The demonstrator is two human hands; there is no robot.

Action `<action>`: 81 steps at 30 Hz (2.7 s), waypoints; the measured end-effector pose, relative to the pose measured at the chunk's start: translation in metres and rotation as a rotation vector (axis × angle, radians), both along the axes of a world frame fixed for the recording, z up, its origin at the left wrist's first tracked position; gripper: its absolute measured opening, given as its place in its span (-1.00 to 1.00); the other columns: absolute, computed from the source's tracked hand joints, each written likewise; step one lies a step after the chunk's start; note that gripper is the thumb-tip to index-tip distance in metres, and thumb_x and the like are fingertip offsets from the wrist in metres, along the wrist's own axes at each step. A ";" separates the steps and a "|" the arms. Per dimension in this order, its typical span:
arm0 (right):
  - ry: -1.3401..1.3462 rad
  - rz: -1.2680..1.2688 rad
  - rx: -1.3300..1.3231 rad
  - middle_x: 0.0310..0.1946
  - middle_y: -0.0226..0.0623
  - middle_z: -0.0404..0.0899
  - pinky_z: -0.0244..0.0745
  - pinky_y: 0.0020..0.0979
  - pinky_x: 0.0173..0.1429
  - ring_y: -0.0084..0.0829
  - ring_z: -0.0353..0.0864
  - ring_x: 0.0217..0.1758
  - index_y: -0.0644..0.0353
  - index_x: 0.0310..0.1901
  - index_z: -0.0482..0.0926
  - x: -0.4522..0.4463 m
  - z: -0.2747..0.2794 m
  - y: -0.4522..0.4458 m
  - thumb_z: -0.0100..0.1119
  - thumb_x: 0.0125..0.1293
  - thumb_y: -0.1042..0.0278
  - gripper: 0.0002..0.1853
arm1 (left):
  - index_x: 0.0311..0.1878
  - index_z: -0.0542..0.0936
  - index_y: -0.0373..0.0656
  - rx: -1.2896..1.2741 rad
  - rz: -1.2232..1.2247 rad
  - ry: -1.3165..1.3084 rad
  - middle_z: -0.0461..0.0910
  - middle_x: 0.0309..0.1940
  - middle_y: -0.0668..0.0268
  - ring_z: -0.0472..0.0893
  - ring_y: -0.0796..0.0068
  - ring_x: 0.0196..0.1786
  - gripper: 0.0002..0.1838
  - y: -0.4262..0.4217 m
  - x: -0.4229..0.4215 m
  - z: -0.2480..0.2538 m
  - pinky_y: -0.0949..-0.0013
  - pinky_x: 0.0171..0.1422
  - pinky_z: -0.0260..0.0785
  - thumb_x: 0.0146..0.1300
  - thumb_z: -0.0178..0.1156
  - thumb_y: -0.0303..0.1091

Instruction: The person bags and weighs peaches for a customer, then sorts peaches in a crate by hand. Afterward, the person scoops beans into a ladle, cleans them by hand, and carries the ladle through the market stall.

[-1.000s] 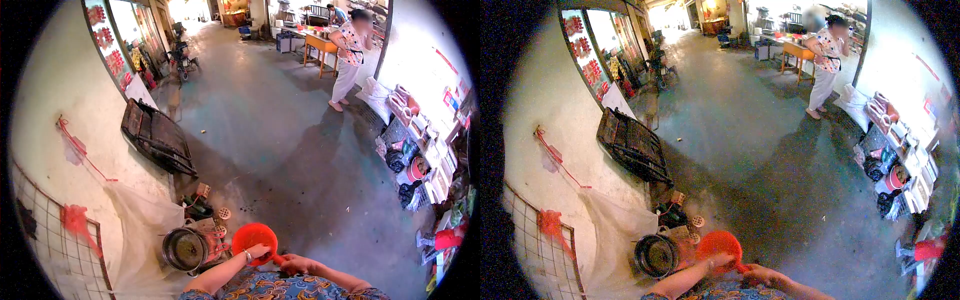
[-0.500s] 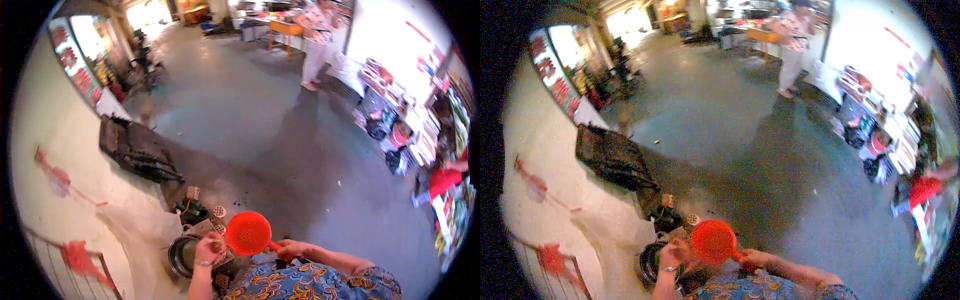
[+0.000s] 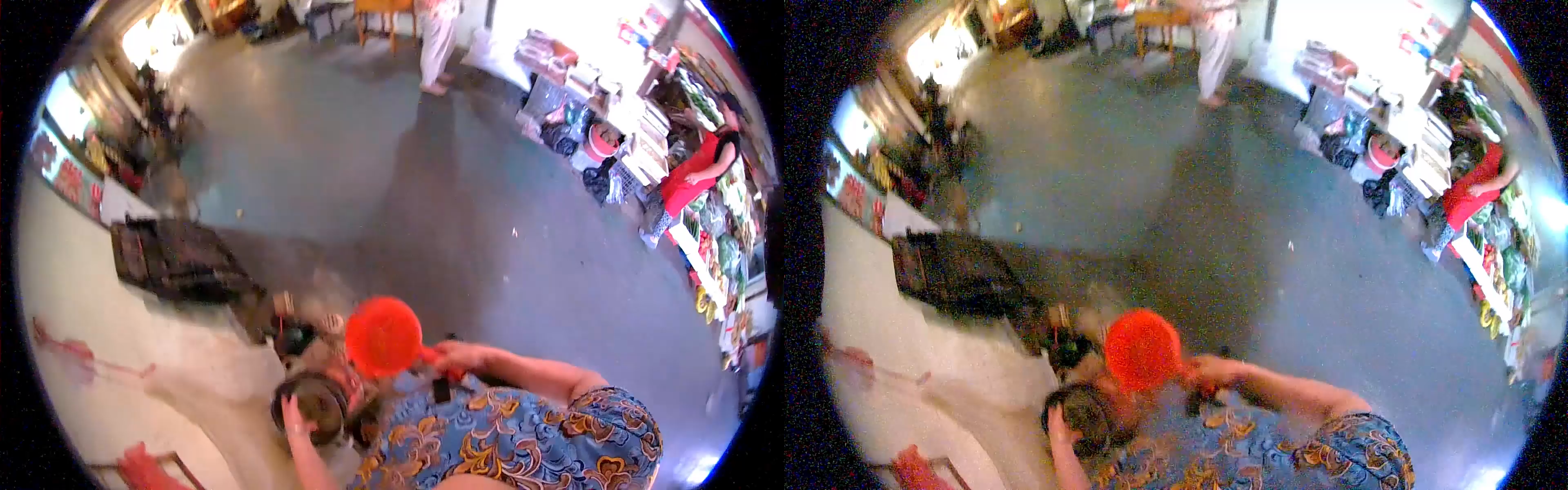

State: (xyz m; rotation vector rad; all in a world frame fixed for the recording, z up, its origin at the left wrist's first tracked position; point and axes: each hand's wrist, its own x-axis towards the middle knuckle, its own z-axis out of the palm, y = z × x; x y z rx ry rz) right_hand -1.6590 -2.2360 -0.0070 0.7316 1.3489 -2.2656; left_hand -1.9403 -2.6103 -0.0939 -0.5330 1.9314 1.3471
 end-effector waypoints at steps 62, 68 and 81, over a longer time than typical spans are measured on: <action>0.045 -0.260 -0.018 -0.50 -0.43 0.47 0.34 -0.46 -0.55 -0.56 0.47 -0.53 0.21 -0.18 0.48 0.137 -0.001 0.099 0.16 0.11 0.29 -0.74 | -0.12 0.60 -0.34 0.203 -1.758 0.080 0.65 -0.35 0.20 0.59 0.38 -0.24 -0.70 0.421 0.190 0.047 0.31 -0.08 0.43 0.29 0.08 -0.27; -0.061 -0.199 -0.075 -0.49 -0.49 0.40 0.31 -0.56 -0.49 -0.62 0.38 -0.54 0.17 -0.08 0.46 0.117 0.028 0.101 0.15 0.12 0.34 -0.70 | -0.03 0.59 -0.25 0.314 -1.516 -0.090 0.61 -0.35 0.35 0.56 0.55 -0.27 -0.70 0.381 0.168 0.028 0.44 -0.16 0.43 0.32 0.13 -0.23; -0.124 0.026 -0.135 -0.29 -0.36 0.50 0.38 -0.58 -0.34 -0.59 0.46 -0.39 0.35 0.15 0.39 0.059 0.004 0.069 0.15 0.09 0.44 -0.47 | -0.17 0.63 -0.25 0.367 -0.956 -0.331 0.64 -0.35 0.33 0.56 0.53 -0.35 -0.68 0.323 0.146 0.028 0.41 -0.26 0.41 0.25 0.14 -0.16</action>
